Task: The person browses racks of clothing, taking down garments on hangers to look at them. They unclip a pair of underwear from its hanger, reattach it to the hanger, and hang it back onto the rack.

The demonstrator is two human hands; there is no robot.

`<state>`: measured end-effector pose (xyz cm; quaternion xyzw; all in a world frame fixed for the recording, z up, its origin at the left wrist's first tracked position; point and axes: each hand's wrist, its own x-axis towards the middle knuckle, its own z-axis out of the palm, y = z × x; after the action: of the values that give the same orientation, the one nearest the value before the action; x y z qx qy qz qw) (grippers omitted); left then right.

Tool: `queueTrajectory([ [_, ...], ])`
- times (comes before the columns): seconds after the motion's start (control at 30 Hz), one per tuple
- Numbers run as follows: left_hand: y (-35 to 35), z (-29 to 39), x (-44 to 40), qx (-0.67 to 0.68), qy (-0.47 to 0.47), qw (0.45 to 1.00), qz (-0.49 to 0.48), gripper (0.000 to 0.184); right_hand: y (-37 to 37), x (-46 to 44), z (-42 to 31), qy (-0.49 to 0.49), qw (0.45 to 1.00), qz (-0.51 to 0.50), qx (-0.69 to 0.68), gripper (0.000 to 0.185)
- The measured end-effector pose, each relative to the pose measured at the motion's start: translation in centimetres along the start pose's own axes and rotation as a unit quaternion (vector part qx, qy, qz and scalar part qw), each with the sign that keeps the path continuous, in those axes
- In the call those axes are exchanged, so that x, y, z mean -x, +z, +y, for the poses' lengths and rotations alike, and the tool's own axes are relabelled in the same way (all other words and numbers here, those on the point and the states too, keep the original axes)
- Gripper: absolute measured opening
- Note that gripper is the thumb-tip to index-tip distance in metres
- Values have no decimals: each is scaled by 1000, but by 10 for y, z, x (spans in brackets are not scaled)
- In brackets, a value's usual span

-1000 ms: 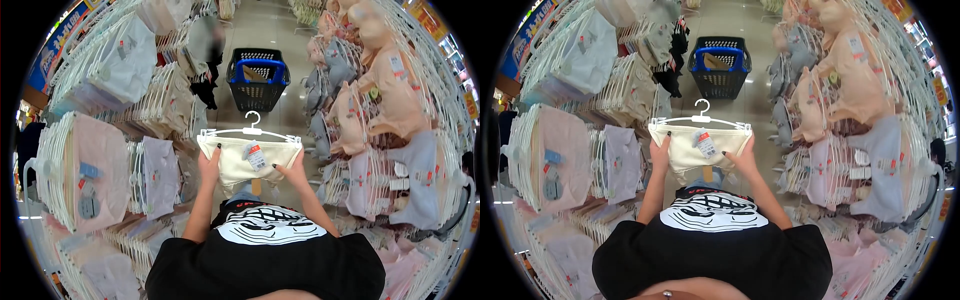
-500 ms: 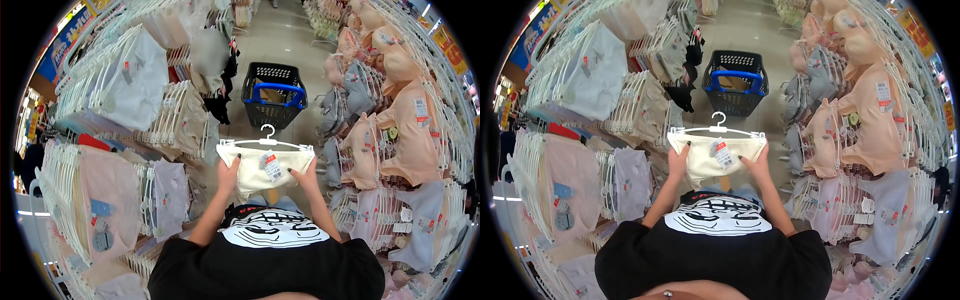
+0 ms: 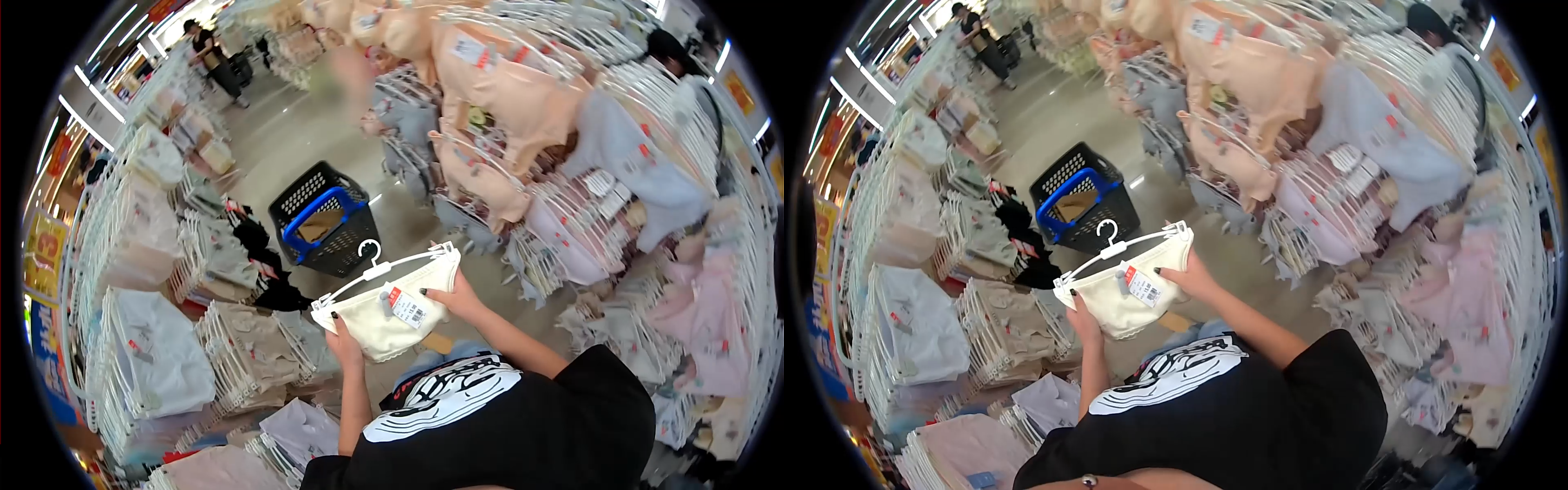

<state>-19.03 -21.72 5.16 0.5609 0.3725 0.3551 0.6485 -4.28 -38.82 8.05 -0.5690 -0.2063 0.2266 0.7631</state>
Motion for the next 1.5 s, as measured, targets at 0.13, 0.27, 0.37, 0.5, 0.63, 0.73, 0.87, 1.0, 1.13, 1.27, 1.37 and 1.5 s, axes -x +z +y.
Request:
queueTrajectory([
  [0.13, 11, -1, 37, -16, 22, 998, -59, 35, -40, 45, 16, 32, 999, 30, 16, 65],
  [0.27, 11, -29, 78, -7, -36, 988, -150, 35, -63, 108, 15, 44, 989, 143, 6, 56],
  [0.37, 22, -33, 113, -45, -48, 967, -247, 36, -87, 172, 7, 62, 967, 243, -40, 44],
  [0.5, 56, -28, 153, -87, -19, 923, -373, 35, -112, 269, -3, 52, 914, 398, -50, 31],
  [0.63, 98, -21, 179, -180, 57, 851, -490, 35, -118, 335, -17, 17, 873, 486, -37, 32],
  [0.73, 124, -15, 200, -158, 33, 818, -552, 34, -125, 364, -26, -11, 832, 551, -60, 32],
  [0.87, 150, -23, 213, -127, 57, 784, -605, 34, -121, 378, -32, -55, 794, 604, -38, 30],
  [1.0, 181, -3, 218, -113, 58, 772, -623, 31, -124, 375, -46, -74, 773, 630, -19, 29],
  [1.13, 225, 31, 224, -95, 153, 735, -654, 23, -160, 370, -61, -38, 756, 652, -49, 36],
  [1.27, 273, 35, 198, -64, 145, 763, -627, 19, -175, 324, -89, -96, 774, 626, 7, 39],
  [1.37, 314, 51, 152, -15, 102, 816, -569, 18, -188, 273, -105, -166, 779, 605, 0, 39],
  [1.5, 338, 124, 108, 88, 133, 858, -488, 20, -211, 192, -124, -303, 748, 587, 68, 36],
])
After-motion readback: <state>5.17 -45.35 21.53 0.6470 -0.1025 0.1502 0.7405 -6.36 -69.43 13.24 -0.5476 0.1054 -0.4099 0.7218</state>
